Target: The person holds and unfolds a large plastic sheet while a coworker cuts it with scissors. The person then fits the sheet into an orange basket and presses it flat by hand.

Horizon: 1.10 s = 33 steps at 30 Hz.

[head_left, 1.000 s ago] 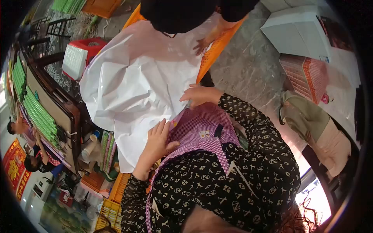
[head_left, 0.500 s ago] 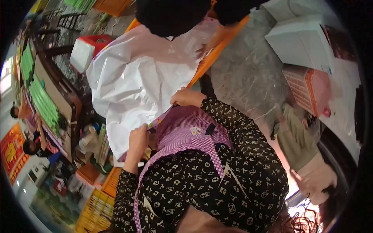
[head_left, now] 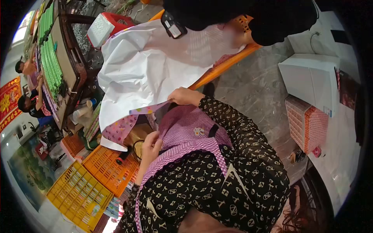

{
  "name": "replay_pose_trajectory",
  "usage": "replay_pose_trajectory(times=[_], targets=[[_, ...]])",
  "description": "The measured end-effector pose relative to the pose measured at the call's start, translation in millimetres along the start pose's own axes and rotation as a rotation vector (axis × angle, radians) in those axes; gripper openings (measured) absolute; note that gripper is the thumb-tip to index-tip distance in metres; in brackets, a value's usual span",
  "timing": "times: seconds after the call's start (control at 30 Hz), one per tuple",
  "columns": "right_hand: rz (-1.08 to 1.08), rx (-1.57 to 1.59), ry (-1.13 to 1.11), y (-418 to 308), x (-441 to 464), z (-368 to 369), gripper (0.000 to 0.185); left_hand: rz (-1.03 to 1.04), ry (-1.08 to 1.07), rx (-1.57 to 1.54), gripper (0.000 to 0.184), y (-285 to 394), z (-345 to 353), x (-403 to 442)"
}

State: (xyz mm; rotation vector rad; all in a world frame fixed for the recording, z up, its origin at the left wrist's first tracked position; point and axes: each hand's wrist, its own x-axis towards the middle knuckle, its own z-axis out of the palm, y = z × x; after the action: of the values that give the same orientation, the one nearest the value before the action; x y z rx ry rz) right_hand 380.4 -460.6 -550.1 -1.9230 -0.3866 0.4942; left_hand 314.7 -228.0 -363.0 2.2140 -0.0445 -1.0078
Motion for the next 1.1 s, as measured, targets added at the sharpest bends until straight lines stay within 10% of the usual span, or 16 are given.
replay_pose_trajectory(times=[0.17, 0.33, 0.6, 0.87, 1.0, 1.1], targets=[[-0.032, -0.018, -0.036, -11, -13, 1, 0.016, -0.089, 0.419, -1.399, 0.051, -50, -3, 37], [-0.086, -0.162, -0.002, -34, -24, 9, 0.019, 0.08, 0.512, -1.537, 0.054, -36, -58, 69], [-0.124, -0.238, 0.111, -55, -11, 36, 0.015, -0.354, 0.502, -1.227, 0.046, -20, -96, 103], [-0.286, -0.257, 0.226, -159, 18, 27, 0.021, -0.2, 0.721, -1.127, 0.027, -24, -177, 110], [-0.21, 0.094, 0.2, -130, -22, -39, 0.048, 0.371, 0.598, -0.759, 0.027, -37, -216, 37], [0.058, 0.036, 0.437, -74, -80, -109, 0.05, 0.139, 0.617, -1.224, 0.027, -68, -306, 28]])
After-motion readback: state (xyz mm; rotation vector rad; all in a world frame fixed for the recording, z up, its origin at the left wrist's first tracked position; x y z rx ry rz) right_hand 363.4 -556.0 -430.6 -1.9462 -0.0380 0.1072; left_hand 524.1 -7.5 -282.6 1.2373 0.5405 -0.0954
